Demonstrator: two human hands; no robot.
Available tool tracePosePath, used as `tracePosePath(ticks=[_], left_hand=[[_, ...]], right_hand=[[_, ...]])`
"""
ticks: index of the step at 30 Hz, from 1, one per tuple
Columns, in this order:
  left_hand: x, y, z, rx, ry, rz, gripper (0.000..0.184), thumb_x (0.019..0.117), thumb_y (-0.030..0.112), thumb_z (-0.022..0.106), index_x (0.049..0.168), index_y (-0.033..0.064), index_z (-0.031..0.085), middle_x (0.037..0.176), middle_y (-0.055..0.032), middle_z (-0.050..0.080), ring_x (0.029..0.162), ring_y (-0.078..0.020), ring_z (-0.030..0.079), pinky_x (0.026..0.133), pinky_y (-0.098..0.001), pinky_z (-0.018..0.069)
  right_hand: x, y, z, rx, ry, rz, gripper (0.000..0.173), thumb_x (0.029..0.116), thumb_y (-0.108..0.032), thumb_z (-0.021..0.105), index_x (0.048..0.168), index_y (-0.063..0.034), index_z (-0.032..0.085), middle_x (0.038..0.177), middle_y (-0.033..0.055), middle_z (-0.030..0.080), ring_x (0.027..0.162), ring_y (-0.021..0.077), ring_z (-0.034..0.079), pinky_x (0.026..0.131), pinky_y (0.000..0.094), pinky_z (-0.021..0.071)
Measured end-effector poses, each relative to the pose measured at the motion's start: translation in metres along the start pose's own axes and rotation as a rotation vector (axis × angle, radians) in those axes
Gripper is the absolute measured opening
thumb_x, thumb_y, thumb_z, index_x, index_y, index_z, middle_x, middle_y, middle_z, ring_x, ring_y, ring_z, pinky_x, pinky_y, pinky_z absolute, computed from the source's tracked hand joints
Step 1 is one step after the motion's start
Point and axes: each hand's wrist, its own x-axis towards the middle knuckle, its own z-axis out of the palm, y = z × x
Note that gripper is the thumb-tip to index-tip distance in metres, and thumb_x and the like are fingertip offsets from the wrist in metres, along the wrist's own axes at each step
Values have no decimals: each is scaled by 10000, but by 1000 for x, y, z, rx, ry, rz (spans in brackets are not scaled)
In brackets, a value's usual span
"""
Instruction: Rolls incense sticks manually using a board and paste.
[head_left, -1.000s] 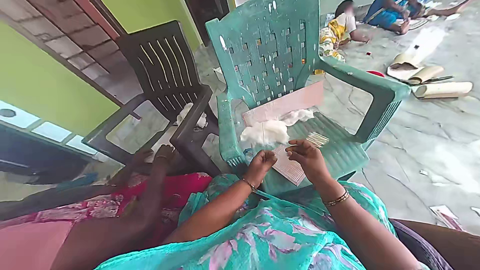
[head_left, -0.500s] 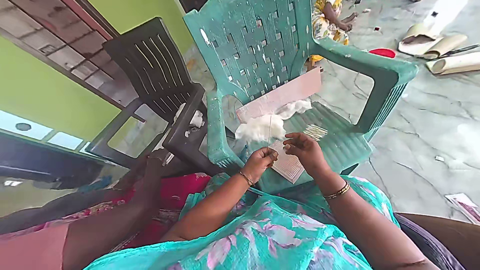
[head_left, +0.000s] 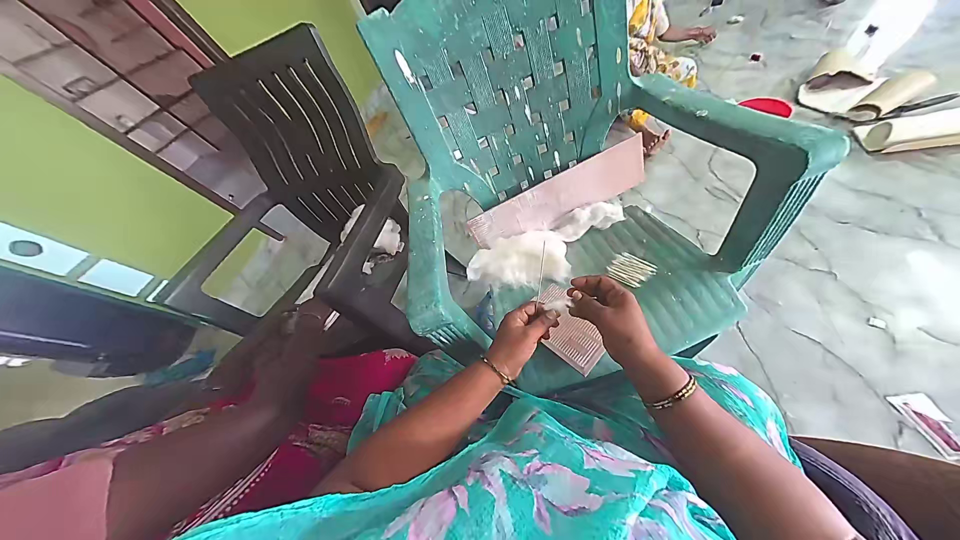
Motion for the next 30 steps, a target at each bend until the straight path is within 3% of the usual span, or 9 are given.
tracePosePath(ticks=[4,10,14,17,23,27,30], left_hand=[[-4,5,-4,39,-13,-22,101,1033,49,559,977,9,633,780,21,628,661,-28,552,642,-187,465],[-8,8,-5,61,5,-37,138,1029,37,554,912,19,626,762,21,617,661,-33,559,651,-191,477],[-9,8,-6,12,18,-38,37,997,11,574,1007,3,609,827,-8,609,672,-40,559,646,-189,486],[-7,4,-8,-24,17,-2,91,998,32,591,1082,1,604,869,-12,604,684,-44,543,639,-190,468],[-4,0,-6,63,62,29,97,1023,55,567,979,11,642,796,-2,614,656,-47,537,637,-205,465],[-6,0,-4,71,81,-6,97,1016,43,573,954,12,641,786,-10,605,644,-50,527,625,-201,453],[-6,-1,-4,63,95,-30,105,1017,39,569,947,4,638,767,-8,602,630,-48,526,615,-198,452]], right_hand=[[-3,-8,1,26,-109,117,214,1045,-83,566,1241,1,594,1025,101,706,849,160,726,784,316,618],[-6,-11,4,-45,-164,131,249,949,57,642,1190,19,597,887,69,711,740,109,701,729,267,600],[-5,-11,1,-46,-131,100,258,927,66,663,1174,7,615,850,54,714,708,99,693,706,255,595],[-5,-11,0,-58,-138,103,267,924,62,669,1181,8,616,857,62,717,707,105,695,704,258,598],[-5,-6,4,-28,-149,111,227,1004,-53,627,1223,1,601,948,82,714,786,137,715,751,303,613],[-5,-4,6,-107,-188,113,301,941,47,655,1232,8,591,861,70,717,724,111,691,718,278,591],[-1,-2,1,-163,-139,64,307,933,40,675,1228,-3,601,860,74,718,711,114,688,704,283,589]])
